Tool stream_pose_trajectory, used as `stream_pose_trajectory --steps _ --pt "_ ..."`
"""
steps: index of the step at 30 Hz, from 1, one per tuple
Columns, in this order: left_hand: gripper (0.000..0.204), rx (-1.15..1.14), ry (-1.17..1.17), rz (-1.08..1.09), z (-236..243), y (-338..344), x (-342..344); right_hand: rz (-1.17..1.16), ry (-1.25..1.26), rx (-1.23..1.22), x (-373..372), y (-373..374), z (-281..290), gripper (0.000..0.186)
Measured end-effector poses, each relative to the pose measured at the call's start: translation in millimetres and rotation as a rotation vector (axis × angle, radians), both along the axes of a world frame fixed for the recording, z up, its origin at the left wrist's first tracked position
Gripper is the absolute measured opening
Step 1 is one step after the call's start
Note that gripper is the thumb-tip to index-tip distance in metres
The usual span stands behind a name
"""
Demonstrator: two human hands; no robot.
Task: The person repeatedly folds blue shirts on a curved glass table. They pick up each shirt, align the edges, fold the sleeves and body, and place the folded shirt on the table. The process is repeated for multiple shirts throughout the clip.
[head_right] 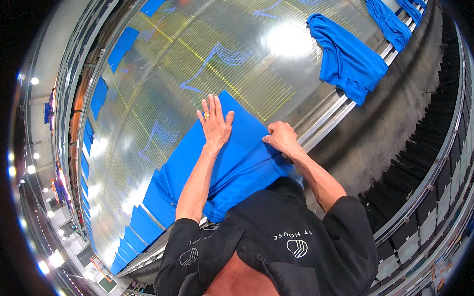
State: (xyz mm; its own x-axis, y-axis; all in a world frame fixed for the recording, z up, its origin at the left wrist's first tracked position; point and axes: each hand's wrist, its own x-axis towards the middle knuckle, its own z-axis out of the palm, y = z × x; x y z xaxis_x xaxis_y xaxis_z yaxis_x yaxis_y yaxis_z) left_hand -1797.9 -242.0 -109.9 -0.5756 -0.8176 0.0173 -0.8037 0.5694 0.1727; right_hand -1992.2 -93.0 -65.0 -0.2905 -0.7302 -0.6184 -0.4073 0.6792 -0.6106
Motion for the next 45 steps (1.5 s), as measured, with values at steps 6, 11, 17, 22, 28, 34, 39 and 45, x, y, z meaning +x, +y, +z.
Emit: stream_pose_trajectory --steps 6,11,17,22,28,34,39,45 --pt "0.075 0.026 -0.010 -0.159 2.8 8.0 -2.2 -0.045 0.000 -0.067 2.3 2.6 -2.7 0.030" --pt "0.072 0.016 -0.032 -0.137 -0.2 -14.9 -6.7 -0.013 -0.005 -0.063 0.3 2.4 -5.2 0.027" --pt "0.074 -0.029 -0.025 -0.097 0.4 -9.1 -7.5 -0.003 -0.036 -0.045 -2.8 1.9 -4.1 0.027" --pt "0.078 0.051 -0.024 -0.175 3.7 40.2 -14.8 0.005 -0.036 -0.049 -3.4 2.9 -5.0 0.028" --pt "0.078 0.095 -0.011 -0.338 10.0 87.6 -14.6 0.031 -0.052 -0.031 -6.4 1.1 -3.8 0.028" --pt "0.072 0.036 -0.003 -0.211 7.1 35.8 -8.6 0.020 -0.069 -0.043 -6.9 2.9 0.6 0.029" --pt "0.073 0.015 -0.014 -0.120 0.5 -15.3 -17.2 0.028 -0.082 -0.017 -7.7 1.6 0.6 0.029" --pt "0.073 -0.015 -0.062 -0.117 3.4 10.4 -24.2 0.027 -0.083 -0.049 -7.6 2.8 -1.2 0.029"
